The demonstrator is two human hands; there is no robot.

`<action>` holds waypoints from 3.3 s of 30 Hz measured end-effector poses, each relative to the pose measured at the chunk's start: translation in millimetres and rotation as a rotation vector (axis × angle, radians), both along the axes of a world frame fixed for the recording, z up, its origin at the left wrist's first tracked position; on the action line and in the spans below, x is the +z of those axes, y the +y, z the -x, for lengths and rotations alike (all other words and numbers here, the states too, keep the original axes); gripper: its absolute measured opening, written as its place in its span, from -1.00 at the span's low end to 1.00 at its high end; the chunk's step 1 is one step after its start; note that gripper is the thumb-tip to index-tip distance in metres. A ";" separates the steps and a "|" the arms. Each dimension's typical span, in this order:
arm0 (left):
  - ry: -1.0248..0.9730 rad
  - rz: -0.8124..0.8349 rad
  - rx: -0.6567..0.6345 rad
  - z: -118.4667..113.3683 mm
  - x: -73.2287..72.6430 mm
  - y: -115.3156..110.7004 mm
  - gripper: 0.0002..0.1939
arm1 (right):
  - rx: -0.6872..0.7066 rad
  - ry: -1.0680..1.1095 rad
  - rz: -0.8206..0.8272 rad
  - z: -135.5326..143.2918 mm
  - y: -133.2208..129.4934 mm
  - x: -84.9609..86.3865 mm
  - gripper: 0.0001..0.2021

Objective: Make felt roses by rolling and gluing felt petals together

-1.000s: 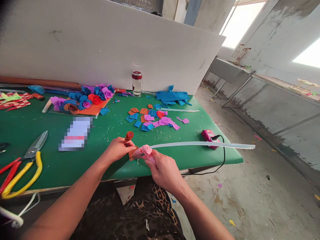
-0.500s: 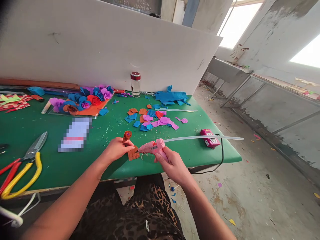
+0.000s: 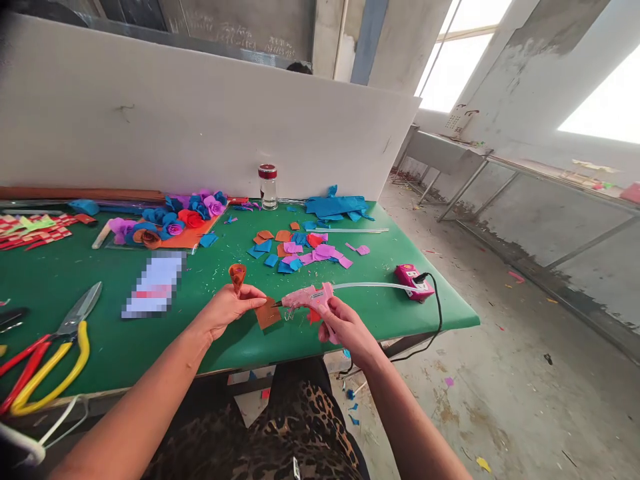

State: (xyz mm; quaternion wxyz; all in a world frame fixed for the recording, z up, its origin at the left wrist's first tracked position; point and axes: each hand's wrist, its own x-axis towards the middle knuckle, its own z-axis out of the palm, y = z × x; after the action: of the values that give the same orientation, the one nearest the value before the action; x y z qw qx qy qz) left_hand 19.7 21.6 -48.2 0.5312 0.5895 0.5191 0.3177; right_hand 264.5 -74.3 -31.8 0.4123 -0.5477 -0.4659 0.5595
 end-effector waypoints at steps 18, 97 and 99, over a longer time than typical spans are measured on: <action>-0.214 0.146 0.035 -2.1 16.2 0.9 -0.60 | 0.021 -0.144 -0.192 -8.0 -8.0 1.5 -0.60; 0.059 -0.290 -0.057 39.2 50.8 93.4 -0.77 | 0.167 0.519 -0.185 75.7 159.5 -1.4 -0.74; 0.068 -0.274 -0.071 40.0 50.7 93.2 -0.77 | 0.149 0.486 -0.196 73.9 158.3 -0.6 -0.73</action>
State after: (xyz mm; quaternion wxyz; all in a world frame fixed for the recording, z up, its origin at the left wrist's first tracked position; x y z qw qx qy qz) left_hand -20.3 114.8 2.5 0.4386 0.6849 0.4675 0.3465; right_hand 190.6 84.1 -32.4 0.5206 -0.3189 -0.4442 0.6557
